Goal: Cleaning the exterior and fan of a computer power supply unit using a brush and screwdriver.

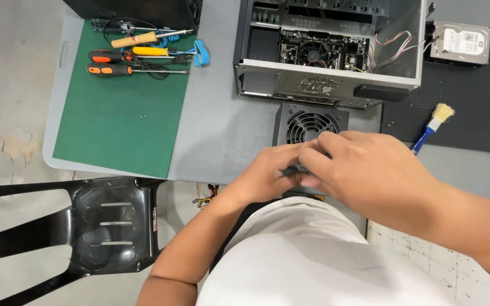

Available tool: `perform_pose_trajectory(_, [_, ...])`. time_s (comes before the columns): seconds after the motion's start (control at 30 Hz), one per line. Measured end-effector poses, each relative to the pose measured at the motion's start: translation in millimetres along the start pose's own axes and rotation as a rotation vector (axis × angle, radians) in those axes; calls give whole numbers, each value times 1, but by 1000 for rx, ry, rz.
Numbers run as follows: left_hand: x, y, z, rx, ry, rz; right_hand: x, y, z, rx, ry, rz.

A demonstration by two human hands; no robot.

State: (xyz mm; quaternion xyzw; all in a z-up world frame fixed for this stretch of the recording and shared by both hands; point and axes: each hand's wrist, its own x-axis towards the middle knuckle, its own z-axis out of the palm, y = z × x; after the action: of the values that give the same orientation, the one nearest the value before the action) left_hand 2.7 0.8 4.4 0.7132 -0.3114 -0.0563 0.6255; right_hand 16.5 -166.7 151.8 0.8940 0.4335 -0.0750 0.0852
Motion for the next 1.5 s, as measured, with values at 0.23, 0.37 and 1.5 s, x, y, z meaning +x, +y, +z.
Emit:
perform_pose_trajectory(0.23, [1,3,-5,71,94,11,-5,-7,7,-160,-39,158])
perform_pose_trajectory(0.37, [4,11,-17,131,79,-40,0,-7,-6,-35,-246,121])
perform_pose_trajectory(1.5, [25,41,-20,-176,-76,-345,3,-13,-27,-287,378,-15])
